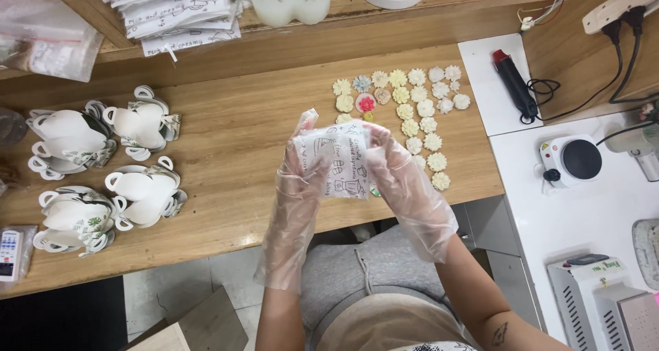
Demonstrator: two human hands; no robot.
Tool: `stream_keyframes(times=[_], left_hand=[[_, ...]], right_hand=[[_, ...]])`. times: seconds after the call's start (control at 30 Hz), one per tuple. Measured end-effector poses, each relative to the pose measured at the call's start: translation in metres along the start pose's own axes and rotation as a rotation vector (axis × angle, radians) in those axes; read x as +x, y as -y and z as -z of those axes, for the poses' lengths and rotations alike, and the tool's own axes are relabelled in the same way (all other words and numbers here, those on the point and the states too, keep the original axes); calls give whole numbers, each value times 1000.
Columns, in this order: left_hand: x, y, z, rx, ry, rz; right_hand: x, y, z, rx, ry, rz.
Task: The person wraps small floral-shaped wax figures in small bags while wearing gloves.
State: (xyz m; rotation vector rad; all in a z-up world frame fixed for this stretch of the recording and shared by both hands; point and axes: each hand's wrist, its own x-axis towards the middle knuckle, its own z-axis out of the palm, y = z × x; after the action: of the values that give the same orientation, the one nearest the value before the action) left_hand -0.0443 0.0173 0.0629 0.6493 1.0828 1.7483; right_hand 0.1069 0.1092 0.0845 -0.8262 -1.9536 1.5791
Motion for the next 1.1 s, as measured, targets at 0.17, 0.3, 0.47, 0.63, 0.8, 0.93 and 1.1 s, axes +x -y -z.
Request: stream_keyframes(times=[0.17, 0.3, 0.47, 0.63, 0.8, 0.93, 1.1], left_hand=[[-2, 3, -4, 92, -24, 5], [2, 13, -4, 147, -40, 65], [12, 77, 26, 82, -39, -25], [22, 101, 31, 46, -139, -208], [10, 68, 17, 90, -239, -280], [-4, 17, 13, -1, -157, -243], [-20, -37, 11, -195, -148, -436]], right_hand=[[8, 5, 0, -2, -11, 103], [7, -28, 2, -110, -32, -65], [13, -3, -2, -133, -2, 108], [5, -67, -5, -84, -32, 76], [10, -55, -7, 279, -130, -94], [32, -34, 12, 212, -148, -182], [72, 15, 25, 45, 224, 156]])
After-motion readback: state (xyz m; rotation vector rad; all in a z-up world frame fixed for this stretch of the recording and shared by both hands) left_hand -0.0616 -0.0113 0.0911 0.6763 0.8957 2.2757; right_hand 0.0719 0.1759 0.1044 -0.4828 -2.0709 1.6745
